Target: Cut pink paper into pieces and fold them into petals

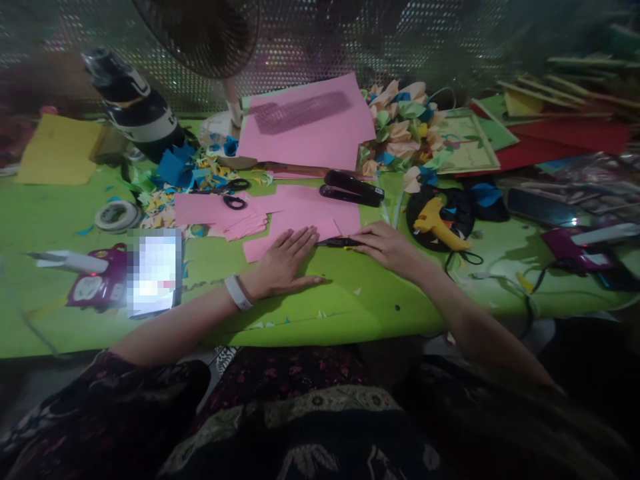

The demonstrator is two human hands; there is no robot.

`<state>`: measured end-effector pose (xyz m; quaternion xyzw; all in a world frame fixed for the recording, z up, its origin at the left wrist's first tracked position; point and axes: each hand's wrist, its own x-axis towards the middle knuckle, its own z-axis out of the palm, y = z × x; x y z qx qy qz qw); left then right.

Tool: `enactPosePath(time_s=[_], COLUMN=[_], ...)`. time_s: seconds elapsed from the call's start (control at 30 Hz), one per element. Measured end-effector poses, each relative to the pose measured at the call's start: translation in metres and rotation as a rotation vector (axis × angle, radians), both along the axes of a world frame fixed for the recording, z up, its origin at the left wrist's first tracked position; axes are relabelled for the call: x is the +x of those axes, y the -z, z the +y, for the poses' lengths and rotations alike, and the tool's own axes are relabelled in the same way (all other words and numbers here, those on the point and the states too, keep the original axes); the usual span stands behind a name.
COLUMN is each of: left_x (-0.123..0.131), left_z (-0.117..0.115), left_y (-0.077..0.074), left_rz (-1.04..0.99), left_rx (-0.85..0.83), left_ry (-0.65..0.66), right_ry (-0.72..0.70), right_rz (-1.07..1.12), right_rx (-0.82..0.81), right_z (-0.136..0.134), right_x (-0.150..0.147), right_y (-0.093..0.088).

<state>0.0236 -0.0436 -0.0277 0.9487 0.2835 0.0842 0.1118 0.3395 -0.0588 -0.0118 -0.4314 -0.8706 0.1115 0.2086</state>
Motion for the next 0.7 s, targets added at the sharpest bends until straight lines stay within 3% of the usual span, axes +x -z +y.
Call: enactPosePath(time_s=[0.27,0.43,0.53,0.7], left_x=[0.001,0.017,0.023,-0.007], left_z=[0.0,0.001,0.003,0.007], left_y=[0.0,0.005,0.0,-0.017], left_rz=[-0.001,0.004,0.036,0.046], left_rx=[-0.002,-0.011,-0.035,-0.005], left_ry=[-0.018,-0.045,-0.052,-0.056], right_ry=[0.036,0.064,0.06,0.04], right_rz=[-0.017,-0.032,-0.031,-0.02], right_rx=[0.039,0.049,0.056,0.049], right_z=[-0.003,-0.001,0.0,0.001], right_x=[-0.004,0.002,0.008,0.012], right_y=[-0.004,-0.005,-0.001,0.004])
